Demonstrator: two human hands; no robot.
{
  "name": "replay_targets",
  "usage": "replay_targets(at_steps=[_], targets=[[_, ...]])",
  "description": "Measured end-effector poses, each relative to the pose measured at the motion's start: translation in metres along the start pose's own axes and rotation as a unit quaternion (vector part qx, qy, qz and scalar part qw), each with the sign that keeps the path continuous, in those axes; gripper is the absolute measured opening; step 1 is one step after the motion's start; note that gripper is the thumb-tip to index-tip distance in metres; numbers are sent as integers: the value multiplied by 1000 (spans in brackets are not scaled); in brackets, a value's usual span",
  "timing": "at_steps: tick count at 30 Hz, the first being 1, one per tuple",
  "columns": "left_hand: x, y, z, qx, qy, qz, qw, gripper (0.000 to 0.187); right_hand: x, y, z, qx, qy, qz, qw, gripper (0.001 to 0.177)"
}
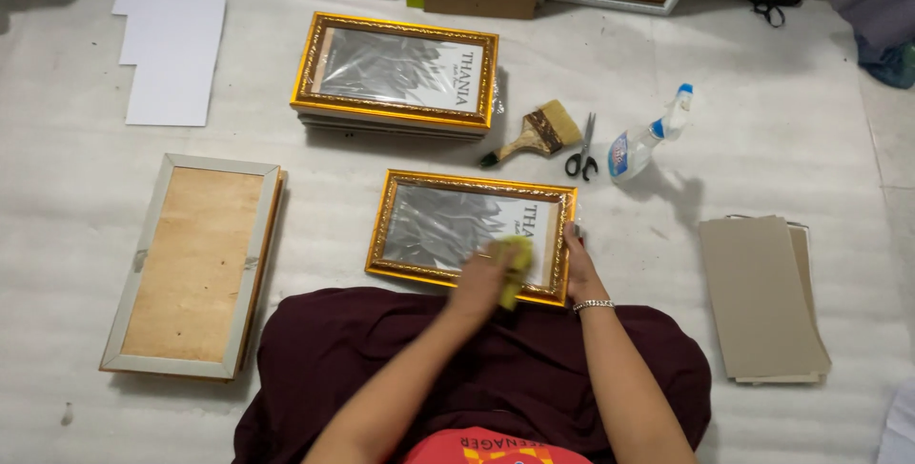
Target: Cleaning and dusting picture frames using a sponge and a paintbrush
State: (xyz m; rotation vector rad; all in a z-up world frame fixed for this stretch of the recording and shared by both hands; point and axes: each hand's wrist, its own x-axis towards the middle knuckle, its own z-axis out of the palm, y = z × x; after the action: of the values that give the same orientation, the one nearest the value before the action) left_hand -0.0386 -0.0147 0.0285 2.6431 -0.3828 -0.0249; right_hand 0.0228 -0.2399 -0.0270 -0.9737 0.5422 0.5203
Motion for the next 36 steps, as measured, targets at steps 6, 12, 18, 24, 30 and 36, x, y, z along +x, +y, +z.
replay_targets(at_steps=[6, 12, 18, 24, 30, 36], targets=[[-29, -135, -28, 63, -58, -321, 943, 39, 6, 1, -1, -1, 11, -6, 1000, 68], [1, -149, -46, -167, 30, -331, 928, 51, -13, -4, 26, 5, 36, -37, 999, 53], [86, -29, -66, -436, 83, -299, 845, 73, 4, 6, 4, -2, 46, -47, 998, 43], [159, 54, -80, -481, 74, -283, 827, 75, -6, 4, 26, 6, 63, 25, 998, 86], [198, 115, -24, -384, 102, -84, 914, 54, -53, -31, 70, 28, 16, 10, 999, 95], [159, 175, -46, -559, -90, -275, 777, 56, -43, -21, 57, 1, 26, -8, 1000, 77]])
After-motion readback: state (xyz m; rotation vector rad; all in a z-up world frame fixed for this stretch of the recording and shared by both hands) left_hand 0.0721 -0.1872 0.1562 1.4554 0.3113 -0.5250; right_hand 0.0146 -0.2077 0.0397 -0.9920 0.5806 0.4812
